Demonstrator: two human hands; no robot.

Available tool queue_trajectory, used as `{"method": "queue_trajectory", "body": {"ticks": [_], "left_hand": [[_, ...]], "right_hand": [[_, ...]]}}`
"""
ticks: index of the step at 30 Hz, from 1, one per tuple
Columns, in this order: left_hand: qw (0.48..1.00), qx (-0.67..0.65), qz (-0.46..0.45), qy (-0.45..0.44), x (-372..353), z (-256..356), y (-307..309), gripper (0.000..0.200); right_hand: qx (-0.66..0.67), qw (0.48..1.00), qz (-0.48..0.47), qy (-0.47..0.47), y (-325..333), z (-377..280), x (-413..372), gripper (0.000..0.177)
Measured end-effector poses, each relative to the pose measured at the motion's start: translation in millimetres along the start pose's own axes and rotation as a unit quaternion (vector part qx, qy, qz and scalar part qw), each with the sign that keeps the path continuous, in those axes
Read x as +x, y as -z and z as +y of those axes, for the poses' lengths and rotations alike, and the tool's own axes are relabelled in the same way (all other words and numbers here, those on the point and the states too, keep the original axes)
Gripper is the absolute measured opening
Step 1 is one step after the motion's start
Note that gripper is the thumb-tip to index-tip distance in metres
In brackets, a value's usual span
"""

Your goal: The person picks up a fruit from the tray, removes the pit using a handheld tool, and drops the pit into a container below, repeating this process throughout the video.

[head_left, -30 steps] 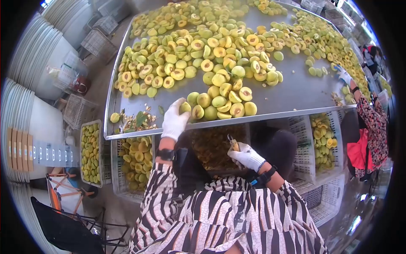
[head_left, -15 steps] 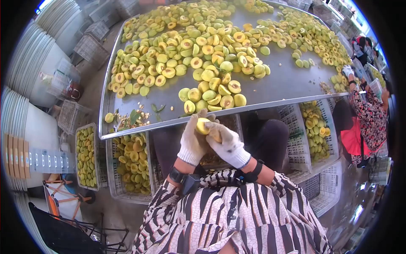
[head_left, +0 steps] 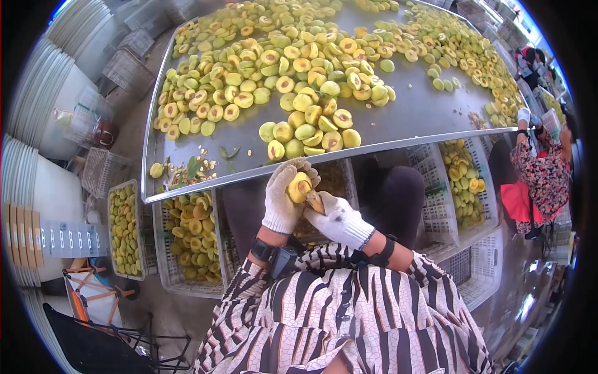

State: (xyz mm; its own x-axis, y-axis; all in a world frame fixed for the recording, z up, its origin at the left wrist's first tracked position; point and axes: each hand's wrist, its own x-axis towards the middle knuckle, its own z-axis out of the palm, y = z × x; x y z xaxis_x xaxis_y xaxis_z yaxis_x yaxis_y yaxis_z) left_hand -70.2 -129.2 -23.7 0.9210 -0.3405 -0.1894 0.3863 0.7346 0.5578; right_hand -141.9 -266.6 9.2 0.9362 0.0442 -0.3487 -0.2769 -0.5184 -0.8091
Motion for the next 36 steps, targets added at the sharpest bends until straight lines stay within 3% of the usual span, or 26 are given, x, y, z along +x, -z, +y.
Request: {"method": "queue_trajectory", "body": {"ticks": [11, 15, 18, 23, 26, 30, 31, 34, 36], "left_hand": [[0.992, 0.102, 0.02, -0.077, -1, -14, -2, 0.02], [0.987, 0.141, 0.013, -0.08, 4, -14, 0, 0.019], [0.984, 0.163, 0.001, -0.078, 4, -15, 1, 0.018], [0.987, 0.134, -0.019, -0.085, 8, -20, 2, 0.018], [0.985, 0.138, -0.019, -0.097, 15, -23, 10, 0.017], [0.974, 0.198, -0.02, -0.109, 16, -20, 9, 0.017], [0.974, 0.195, -0.026, -0.115, 17, -20, 10, 0.017], [0.982, 0.141, -0.035, -0.119, 21, -19, 7, 0.02], [0.983, 0.133, -0.024, -0.123, 20, -19, 4, 0.022]], "right_hand": [[0.037, 0.998, -0.045, -0.026, -12, 19, 10, 0.037], [0.051, 0.998, -0.045, 0.011, -19, 28, 16, 0.035], [0.133, 0.984, -0.116, 0.0, -6, 27, 13, 0.034], [-0.022, 0.999, -0.042, -0.026, -11, 33, 21, 0.042], [0.024, 0.999, -0.033, -0.02, -16, 35, 22, 0.041], [0.096, 0.992, -0.055, 0.06, -38, 61, 40, 0.035], [0.048, 0.997, -0.062, -0.023, -21, 42, 32, 0.034], [-0.007, 1.0, -0.003, 0.003, -17, 39, 32, 0.033], [0.032, 0.999, 0.025, 0.025, -21, 39, 30, 0.031]]}}
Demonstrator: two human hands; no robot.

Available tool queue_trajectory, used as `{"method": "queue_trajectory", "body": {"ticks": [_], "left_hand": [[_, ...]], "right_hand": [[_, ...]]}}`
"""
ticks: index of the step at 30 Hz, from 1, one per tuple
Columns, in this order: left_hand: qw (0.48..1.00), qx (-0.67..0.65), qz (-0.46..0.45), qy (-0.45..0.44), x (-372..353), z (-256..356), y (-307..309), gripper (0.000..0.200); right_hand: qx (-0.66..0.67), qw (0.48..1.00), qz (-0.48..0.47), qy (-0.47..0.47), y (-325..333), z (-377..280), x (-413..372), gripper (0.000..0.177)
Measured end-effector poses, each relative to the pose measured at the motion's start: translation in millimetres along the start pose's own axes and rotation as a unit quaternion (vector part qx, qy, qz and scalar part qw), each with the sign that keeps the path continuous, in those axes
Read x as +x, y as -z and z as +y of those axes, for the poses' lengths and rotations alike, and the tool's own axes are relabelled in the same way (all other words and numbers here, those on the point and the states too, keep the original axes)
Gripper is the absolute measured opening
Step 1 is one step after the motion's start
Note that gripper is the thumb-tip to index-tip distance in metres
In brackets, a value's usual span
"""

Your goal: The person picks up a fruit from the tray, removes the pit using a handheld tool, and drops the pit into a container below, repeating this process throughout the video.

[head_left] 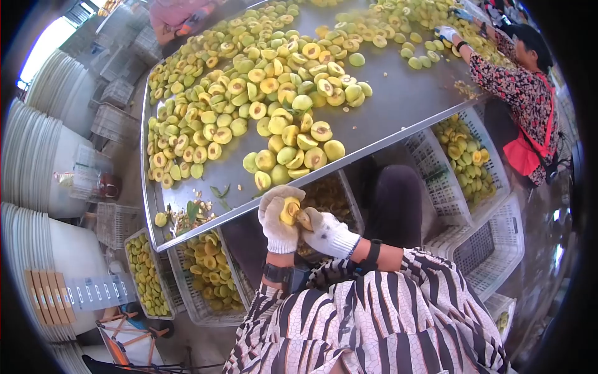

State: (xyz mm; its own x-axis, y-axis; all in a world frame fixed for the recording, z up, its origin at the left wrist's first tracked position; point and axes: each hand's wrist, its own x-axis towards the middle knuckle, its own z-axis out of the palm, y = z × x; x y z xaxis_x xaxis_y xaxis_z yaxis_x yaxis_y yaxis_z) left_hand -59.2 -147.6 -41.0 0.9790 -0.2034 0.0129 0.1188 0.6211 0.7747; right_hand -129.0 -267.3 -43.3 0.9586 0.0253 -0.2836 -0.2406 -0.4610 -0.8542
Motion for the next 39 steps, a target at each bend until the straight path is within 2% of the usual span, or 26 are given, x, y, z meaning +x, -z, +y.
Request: {"method": "queue_trajectory", "body": {"ticks": [2, 6, 10, 12, 13, 16, 17, 20, 21, 24, 27, 30, 31, 33, 35, 38, 39], "left_hand": [[1.0, 0.0, -0.005, -0.002, 1, -3, 2, 0.023], [1.0, -0.01, -0.019, -0.018, 1, -6, 7, 0.022], [0.999, 0.002, -0.046, 0.007, -1, -6, 15, 0.018], [0.997, 0.061, -0.045, 0.015, -3, -3, 13, 0.021], [0.995, 0.091, -0.045, 0.017, -2, 0, 10, 0.022], [0.993, 0.081, -0.081, 0.009, 2, 9, -2, 0.022], [0.994, 0.062, -0.093, 0.009, 5, 11, -4, 0.025], [0.991, 0.11, 0.023, 0.068, 6, 17, -11, 0.024], [0.992, 0.105, 0.027, 0.066, 3, 14, -15, 0.033], [0.983, 0.14, 0.097, 0.071, 1, 5, -8, 0.037], [0.981, 0.163, 0.062, 0.088, -3, 4, -1, 0.045], [0.982, 0.157, -0.002, 0.107, -4, 6, 9, 0.051], [0.982, 0.151, -0.024, 0.111, -3, 7, 11, 0.052], [0.978, 0.153, -0.065, 0.122, -1, 9, 17, 0.054], [0.975, 0.157, -0.104, 0.12, 0, 10, 20, 0.056], [0.986, 0.001, -0.116, 0.118, 0, -1, 24, 0.057], [0.988, 0.003, -0.082, 0.128, 0, -4, 23, 0.055]], "right_hand": [[0.023, 1.0, 0.018, 0.007, -8, 7, 4, 0.031], [0.008, 0.998, -0.011, -0.055, 9, -20, -3, 0.03], [0.019, 0.998, -0.06, 0.003, 1, 4, 5, 0.032], [0.033, 0.996, -0.083, 0.012, -5, 15, 8, 0.032], [0.126, 0.98, -0.153, -0.017, 11, -4, -1, 0.031], [0.168, 0.966, -0.179, -0.076, 24, -27, -8, 0.029], [0.15, 0.971, -0.171, -0.078, 32, -36, -9, 0.034], [0.101, 0.989, -0.089, -0.055, 26, -31, -2, 0.037], [0.084, 0.992, -0.079, -0.048, 25, -26, -3, 0.039], [0.05, 0.993, -0.093, -0.043, 5, -12, 0, 0.038], [0.142, 0.952, -0.246, -0.114, 26, -21, -3, 0.04], [-0.074, 0.982, -0.164, -0.058, 15, -11, 0, 0.037], [-0.099, 0.988, -0.12, -0.021, 11, -8, -2, 0.032], [0.08, 0.973, -0.201, -0.078, 21, -13, -5, 0.028], [0.236, 0.924, -0.269, -0.136, 24, -16, -6, 0.026], [0.398, 0.831, -0.327, -0.208, 25, -9, -5, 0.023], [0.428, 0.807, -0.339, -0.224, 26, -9, -3, 0.022]]}}
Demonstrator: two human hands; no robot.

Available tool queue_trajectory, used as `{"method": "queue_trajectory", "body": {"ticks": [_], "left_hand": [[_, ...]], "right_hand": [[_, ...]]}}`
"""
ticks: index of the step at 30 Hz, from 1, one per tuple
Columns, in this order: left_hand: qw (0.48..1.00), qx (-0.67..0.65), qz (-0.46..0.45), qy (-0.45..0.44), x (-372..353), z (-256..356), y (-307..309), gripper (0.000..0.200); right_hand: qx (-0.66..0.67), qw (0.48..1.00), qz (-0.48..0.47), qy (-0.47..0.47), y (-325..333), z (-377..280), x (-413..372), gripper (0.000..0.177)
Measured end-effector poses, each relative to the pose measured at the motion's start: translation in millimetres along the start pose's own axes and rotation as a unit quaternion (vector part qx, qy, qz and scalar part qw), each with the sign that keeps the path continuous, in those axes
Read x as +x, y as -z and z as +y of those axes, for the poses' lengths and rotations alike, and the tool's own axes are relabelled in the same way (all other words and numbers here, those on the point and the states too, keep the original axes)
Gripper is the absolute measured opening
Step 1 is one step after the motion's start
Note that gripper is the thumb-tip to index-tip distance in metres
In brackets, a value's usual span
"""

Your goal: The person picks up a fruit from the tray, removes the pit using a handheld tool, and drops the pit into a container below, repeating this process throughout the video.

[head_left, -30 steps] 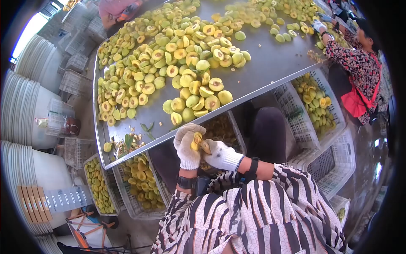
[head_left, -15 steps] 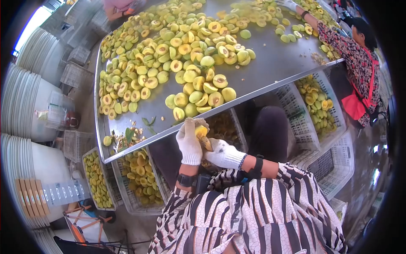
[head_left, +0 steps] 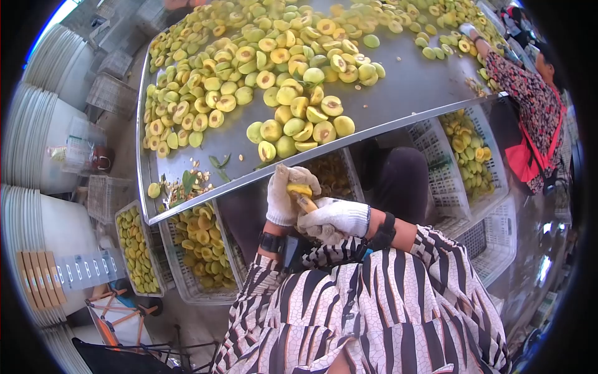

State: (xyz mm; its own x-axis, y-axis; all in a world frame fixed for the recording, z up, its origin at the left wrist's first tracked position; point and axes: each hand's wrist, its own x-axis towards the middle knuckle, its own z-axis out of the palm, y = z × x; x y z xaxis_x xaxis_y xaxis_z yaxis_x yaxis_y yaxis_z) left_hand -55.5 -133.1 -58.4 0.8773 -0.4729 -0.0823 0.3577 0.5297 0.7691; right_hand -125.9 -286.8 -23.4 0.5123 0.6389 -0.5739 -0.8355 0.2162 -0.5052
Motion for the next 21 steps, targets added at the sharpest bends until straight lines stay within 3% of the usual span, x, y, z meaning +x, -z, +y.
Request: {"method": "queue_trajectory", "body": {"ticks": [2, 3, 5, 8, 11, 12, 15, 20, 21], "left_hand": [[0.989, -0.137, 0.046, 0.034, 1, -7, -2, 0.051], [0.975, -0.205, 0.066, 0.048, 3, -10, -4, 0.049], [0.977, -0.152, 0.139, 0.052, 4, -10, -8, 0.045], [0.974, -0.097, 0.195, 0.056, 4, -4, -18, 0.042], [0.969, -0.112, 0.212, 0.057, 4, -2, -21, 0.042], [0.965, -0.112, 0.23, 0.065, 4, -1, -24, 0.041], [0.951, -0.14, 0.264, 0.083, 3, 2, -27, 0.04], [0.904, -0.32, 0.248, 0.136, 14, -6, 14, 0.044], [0.914, -0.299, 0.25, 0.11, 12, 1, 13, 0.045]], "right_hand": [[0.053, 0.998, -0.02, -0.023, 7, 3, 5, 0.022], [0.001, 1.0, 0.013, -0.005, 4, 1, 4, 0.022], [-0.101, 0.991, 0.08, 0.032, -5, -3, 1, 0.023], [-0.19, 0.977, 0.088, 0.046, -4, -8, -1, 0.029], [-0.372, 0.901, 0.191, 0.117, 9, 9, 17, 0.034], [-0.46, 0.848, 0.226, 0.136, 4, 5, 14, 0.036], [-0.535, 0.79, 0.26, 0.15, 1, 6, 10, 0.032], [-0.606, 0.699, 0.265, 0.273, 13, 19, 13, 0.023], [-0.614, 0.686, 0.262, 0.29, 17, 22, 17, 0.021]]}}
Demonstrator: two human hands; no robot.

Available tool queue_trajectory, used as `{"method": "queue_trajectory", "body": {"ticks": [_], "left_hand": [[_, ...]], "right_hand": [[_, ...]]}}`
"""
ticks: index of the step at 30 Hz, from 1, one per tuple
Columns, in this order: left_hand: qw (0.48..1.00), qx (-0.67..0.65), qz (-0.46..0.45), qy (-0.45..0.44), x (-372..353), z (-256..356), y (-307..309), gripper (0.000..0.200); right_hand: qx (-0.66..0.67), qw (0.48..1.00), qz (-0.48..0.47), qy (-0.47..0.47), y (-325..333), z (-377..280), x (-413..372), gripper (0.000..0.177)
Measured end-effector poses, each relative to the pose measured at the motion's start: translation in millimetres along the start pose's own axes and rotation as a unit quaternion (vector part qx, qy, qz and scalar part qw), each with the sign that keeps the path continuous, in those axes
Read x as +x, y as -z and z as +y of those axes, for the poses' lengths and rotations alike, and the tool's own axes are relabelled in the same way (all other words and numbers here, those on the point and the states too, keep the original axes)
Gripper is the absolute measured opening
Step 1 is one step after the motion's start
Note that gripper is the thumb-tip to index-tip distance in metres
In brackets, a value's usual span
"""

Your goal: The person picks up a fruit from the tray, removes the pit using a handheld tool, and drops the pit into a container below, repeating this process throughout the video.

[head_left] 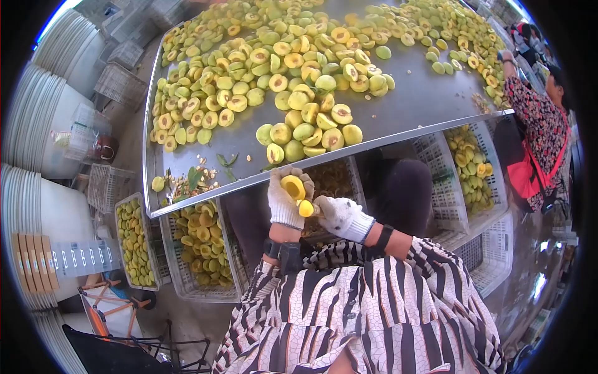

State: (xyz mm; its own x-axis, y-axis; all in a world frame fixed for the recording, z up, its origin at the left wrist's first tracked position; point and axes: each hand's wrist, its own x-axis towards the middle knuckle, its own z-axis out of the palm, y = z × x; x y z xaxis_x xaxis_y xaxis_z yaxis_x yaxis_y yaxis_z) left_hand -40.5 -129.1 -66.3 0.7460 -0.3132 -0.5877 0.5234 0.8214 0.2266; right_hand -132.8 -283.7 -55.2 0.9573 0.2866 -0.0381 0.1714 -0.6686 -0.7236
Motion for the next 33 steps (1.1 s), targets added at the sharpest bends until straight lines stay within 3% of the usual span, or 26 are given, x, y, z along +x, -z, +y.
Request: {"method": "queue_trajectory", "body": {"ticks": [2, 3, 5, 6, 7, 8, 9, 10, 12, 14, 15, 16, 17, 18, 20, 22, 26, 27, 28, 30, 31, 33], "left_hand": [[0.998, 0.029, -0.015, -0.061, -12, 8, -8, 0.047], [0.987, 0.069, 0.039, -0.143, -30, 11, -25, 0.032], [0.945, 0.151, 0.02, -0.289, -46, 41, -17, 0.032], [0.924, 0.137, -0.011, -0.357, -53, 61, -9, 0.029], [0.911, 0.052, 0.021, -0.409, -51, 92, 7, 0.033], [0.801, 0.247, 0.102, -0.536, -56, 121, 28, 0.024], [0.761, 0.295, 0.205, -0.541, -77, 128, 7, 0.026], [0.607, 0.491, 0.321, -0.535, -89, 141, 4, 0.036], [0.356, 0.641, 0.42, -0.535, -86, 151, 13, 0.043], [0.501, 0.659, 0.255, -0.5, -62, 144, 17, 0.05], [0.523, 0.697, 0.201, -0.449, -50, 131, 5, 0.053], [0.58, 0.693, 0.123, -0.41, -18, 122, 14, 0.055], [0.507, 0.768, 0.107, -0.378, -13, 104, -11, 0.059], [0.483, 0.811, 0.094, -0.315, -2, 93, -28, 0.064], [0.413, 0.884, 0.071, -0.209, 24, 79, -41, 0.064], [0.365, 0.893, 0.096, -0.247, 40, 69, -41, 0.066], [0.392, 0.875, 0.076, -0.272, 30, 69, -43, 0.067], [0.403, 0.865, 0.06, -0.292, 14, 66, -52, 0.067], [0.413, 0.855, 0.043, -0.31, 4, 63, -55, 0.068], [0.378, 0.855, -0.025, -0.355, -18, 45, -55, 0.077], [0.38, 0.844, -0.084, -0.369, -28, 37, -52, 0.077], [0.366, 0.836, -0.159, -0.376, -48, 22, -49, 0.077]], "right_hand": [[0.017, 0.997, 0.081, -0.008, -7, 4, 1, 0.021], [0.025, 0.992, 0.121, -0.011, -11, 9, 4, 0.021], [-0.083, 0.982, -0.039, -0.166, -24, 42, 24, 0.021], [-0.134, 0.954, -0.119, -0.241, -38, 64, 33, 0.022], [-0.148, 0.948, -0.125, -0.252, -62, 97, 32, 0.024], [-0.148, 0.952, -0.102, -0.249, -56, 96, 41, 0.025], [-0.149, 0.955, -0.084, -0.244, -49, 93, 46, 0.026], [-0.142, 0.956, -0.072, -0.245, -48, 84, 42, 0.026], [-0.122, 0.962, -0.079, -0.233, -41, 79, 43, 0.029], [-0.126, 0.962, -0.101, -0.22, -42, 78, 41, 0.03], [-0.114, 0.962, -0.118, -0.218, -41, 76, 42, 0.031], [-0.102, 0.961, -0.135, -0.217, -39, 70, 43, 0.033], [-0.09, 0.96, -0.152, -0.216, -37, 63, 44, 0.035], [-0.076, 0.959, -0.168, -0.214, -33, 54, 43, 0.038], [-0.045, 0.978, -0.111, -0.169, -19, 39, 33, 0.036], [-0.034, 0.982, -0.081, -0.166, -12, 37, 24, 0.034], [0.015, 0.973, -0.062, -0.222, 17, 9, 11, 0.036], [0.037, 0.979, 0.039, -0.196, 5, 14, 9, 0.038], [0.141, 0.965, 0.058, -0.212, 12, 10, 11, 0.037], [0.347, 0.901, 0.088, -0.245, 28, -2, 14, 0.036], [0.408, 0.877, 0.107, -0.231, 38, -12, 15, 0.034], [0.409, 0.879, 0.107, -0.222, 50, -25, 17, 0.035]]}}
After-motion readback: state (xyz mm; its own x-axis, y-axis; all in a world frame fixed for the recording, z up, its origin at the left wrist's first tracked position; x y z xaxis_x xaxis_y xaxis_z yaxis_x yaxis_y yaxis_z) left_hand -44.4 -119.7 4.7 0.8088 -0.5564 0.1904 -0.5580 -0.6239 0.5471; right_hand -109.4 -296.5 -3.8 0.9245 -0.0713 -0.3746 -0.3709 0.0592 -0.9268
